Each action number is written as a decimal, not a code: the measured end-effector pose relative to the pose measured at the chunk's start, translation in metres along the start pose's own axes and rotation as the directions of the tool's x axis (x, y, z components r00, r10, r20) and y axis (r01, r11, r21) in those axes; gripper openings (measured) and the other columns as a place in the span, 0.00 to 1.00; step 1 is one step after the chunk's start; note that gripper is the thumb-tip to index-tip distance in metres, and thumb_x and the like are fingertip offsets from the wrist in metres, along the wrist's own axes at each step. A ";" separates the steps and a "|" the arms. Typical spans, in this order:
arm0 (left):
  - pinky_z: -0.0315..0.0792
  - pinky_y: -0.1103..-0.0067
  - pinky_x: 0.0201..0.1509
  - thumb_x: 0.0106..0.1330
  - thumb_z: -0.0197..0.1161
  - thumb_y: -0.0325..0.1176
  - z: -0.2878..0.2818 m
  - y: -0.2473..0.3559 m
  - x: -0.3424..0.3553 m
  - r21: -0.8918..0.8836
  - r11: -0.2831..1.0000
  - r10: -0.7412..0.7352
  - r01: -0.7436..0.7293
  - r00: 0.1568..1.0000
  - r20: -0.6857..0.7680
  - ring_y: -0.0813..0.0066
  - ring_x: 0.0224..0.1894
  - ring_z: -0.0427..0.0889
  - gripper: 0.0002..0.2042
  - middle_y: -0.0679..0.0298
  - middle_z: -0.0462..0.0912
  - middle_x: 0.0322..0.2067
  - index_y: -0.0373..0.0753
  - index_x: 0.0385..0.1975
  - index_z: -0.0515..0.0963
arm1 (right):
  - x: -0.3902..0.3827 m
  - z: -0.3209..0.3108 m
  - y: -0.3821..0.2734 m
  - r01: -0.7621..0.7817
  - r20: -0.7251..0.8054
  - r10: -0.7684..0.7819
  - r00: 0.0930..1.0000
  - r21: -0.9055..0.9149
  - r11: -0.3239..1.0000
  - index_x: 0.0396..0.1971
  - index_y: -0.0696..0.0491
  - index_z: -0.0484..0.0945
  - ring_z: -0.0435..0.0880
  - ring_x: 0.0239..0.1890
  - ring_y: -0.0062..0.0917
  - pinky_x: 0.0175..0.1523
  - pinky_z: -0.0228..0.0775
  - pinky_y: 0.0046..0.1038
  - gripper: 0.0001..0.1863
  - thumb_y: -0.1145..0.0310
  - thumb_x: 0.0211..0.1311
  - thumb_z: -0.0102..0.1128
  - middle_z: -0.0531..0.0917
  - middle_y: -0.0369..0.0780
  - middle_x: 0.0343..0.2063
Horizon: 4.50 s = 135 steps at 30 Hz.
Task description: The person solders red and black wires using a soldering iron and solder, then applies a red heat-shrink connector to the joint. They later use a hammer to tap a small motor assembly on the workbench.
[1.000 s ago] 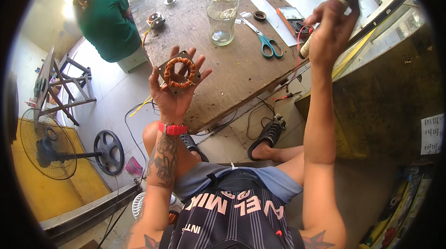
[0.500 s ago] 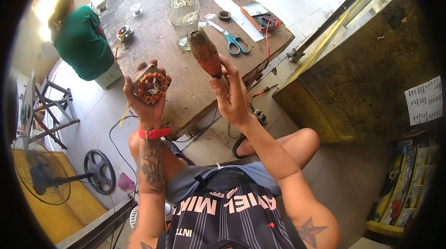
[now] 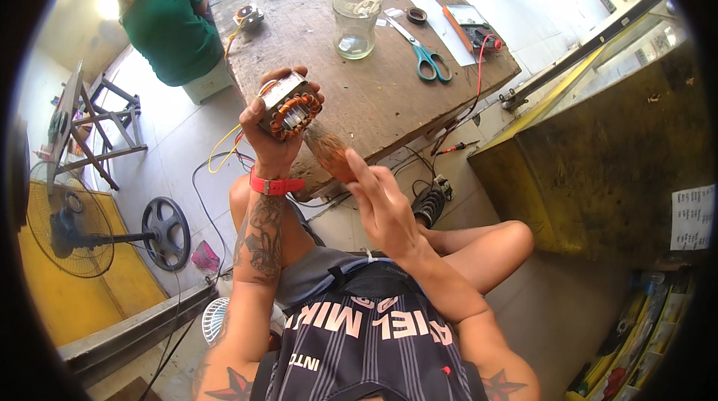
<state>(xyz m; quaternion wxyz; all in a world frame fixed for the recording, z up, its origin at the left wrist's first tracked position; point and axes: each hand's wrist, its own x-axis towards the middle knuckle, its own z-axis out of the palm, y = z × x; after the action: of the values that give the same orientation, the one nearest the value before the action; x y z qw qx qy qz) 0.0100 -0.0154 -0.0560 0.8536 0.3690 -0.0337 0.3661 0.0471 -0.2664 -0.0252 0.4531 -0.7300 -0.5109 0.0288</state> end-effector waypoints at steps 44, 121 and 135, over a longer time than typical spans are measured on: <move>0.80 0.50 0.63 0.73 0.53 0.50 0.001 0.023 -0.010 -0.177 0.983 0.025 -0.053 0.988 -0.155 0.44 0.59 0.84 0.28 0.43 0.79 0.59 0.32 0.61 0.73 | 0.004 -0.024 -0.033 0.282 -0.110 -0.260 0.959 0.369 0.885 0.45 0.54 0.81 0.81 0.32 0.22 0.37 0.77 0.29 0.05 0.73 0.74 0.62 0.81 0.38 0.31; 0.80 0.52 0.64 0.70 0.58 0.44 0.009 0.038 -0.028 -0.184 0.978 0.064 -0.099 0.980 -0.191 0.48 0.57 0.83 0.13 0.50 0.81 0.47 0.41 0.40 0.69 | 0.019 0.011 -0.037 0.063 0.246 -0.031 0.969 -0.121 0.991 0.61 0.66 0.78 0.85 0.33 0.33 0.34 0.77 0.33 0.19 0.78 0.72 0.61 0.86 0.49 0.38; 0.85 0.65 0.53 0.66 0.63 0.37 0.012 0.042 -0.030 -0.108 0.987 0.094 -0.118 0.975 -0.202 0.60 0.48 0.86 0.15 0.50 0.78 0.45 0.40 0.42 0.64 | 0.003 0.016 -0.009 0.314 0.031 -0.313 0.949 -0.057 0.948 0.64 0.60 0.78 0.87 0.38 0.34 0.42 0.80 0.30 0.20 0.76 0.74 0.59 0.87 0.50 0.49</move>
<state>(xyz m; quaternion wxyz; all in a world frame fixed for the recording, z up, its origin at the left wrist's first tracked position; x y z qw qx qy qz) -0.0366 -0.0214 -0.0315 0.8526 0.2770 0.0093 0.4430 0.0341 -0.2529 -0.0275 0.4237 -0.6527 -0.6259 -0.0514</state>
